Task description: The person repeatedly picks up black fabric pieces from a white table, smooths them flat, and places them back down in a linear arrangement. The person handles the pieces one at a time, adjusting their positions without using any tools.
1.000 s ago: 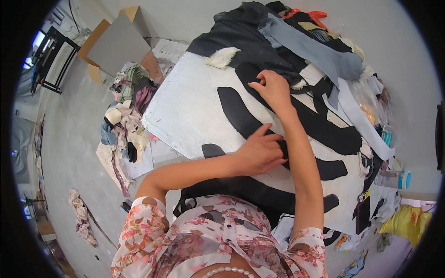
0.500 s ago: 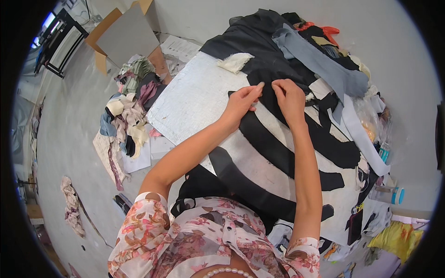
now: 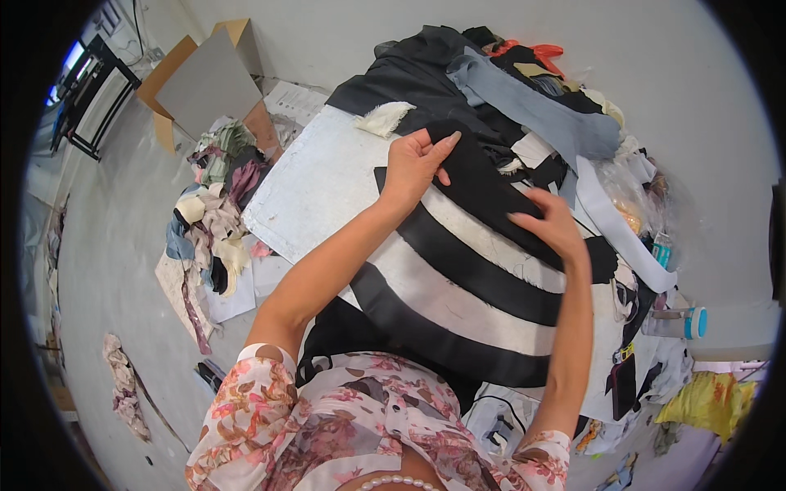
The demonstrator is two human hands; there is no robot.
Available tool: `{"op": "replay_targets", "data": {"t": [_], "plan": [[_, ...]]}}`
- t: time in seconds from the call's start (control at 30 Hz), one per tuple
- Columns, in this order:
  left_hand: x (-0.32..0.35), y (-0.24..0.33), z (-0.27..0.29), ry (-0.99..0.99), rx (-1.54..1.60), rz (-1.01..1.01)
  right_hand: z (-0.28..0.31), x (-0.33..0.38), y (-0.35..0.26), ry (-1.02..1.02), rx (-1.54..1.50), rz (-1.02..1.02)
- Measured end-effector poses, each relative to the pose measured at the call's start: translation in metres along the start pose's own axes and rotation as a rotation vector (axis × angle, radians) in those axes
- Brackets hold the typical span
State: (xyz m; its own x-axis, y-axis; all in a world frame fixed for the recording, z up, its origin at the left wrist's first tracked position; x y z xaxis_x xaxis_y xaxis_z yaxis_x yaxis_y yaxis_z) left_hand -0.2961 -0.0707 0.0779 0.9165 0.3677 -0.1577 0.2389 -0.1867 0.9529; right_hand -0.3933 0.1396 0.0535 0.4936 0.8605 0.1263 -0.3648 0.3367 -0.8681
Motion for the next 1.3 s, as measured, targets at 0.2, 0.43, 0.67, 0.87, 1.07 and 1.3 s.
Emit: {"op": "replay_targets", "data": {"t": [0.2, 0.43, 0.67, 0.87, 1.07, 1.3], "plan": [[0.006, -0.020, -0.012, -0.017, 0.091, 0.106, 0.091, 0.147, 0.038, 0.306, 0.030, -0.244], [0.063, -0.037, 0.027, -0.108, -0.007, 0.429, -0.008, 0.199, -0.021, 0.207, -0.128, -0.198], [0.067, -0.058, 0.091, 0.012, -0.293, 0.370, -0.071, 0.148, 0.021, 0.173, -0.213, -0.329], [0.044, -0.051, 0.111, 0.065, -0.605, 0.337, -0.069, 0.116, 0.018, 0.163, -0.109, -0.319], [0.031, -0.051, 0.126, 0.092, -0.895, 0.258, -0.073, 0.099, 0.022, 0.176, -0.072, -0.284], [0.039, -0.018, 0.069, -0.021, -1.423, 0.024, -0.072, 0.095, 0.019, 0.129, 0.035, -0.323]]}}
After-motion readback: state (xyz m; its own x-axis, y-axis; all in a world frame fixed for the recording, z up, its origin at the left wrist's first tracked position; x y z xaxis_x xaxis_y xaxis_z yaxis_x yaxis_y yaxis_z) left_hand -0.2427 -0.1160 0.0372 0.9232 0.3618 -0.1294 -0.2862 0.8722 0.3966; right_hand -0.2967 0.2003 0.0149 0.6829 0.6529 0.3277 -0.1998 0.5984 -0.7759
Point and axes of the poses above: each hand's wrist, its own x-axis away from the middle knuckle, its own z-axis out of the back of the hand, y = z × x, the point moved 9 cm from there along -x, towards the middle knuckle, and after that the axes turned 9 degrees about -y, right-handed, at the moved point
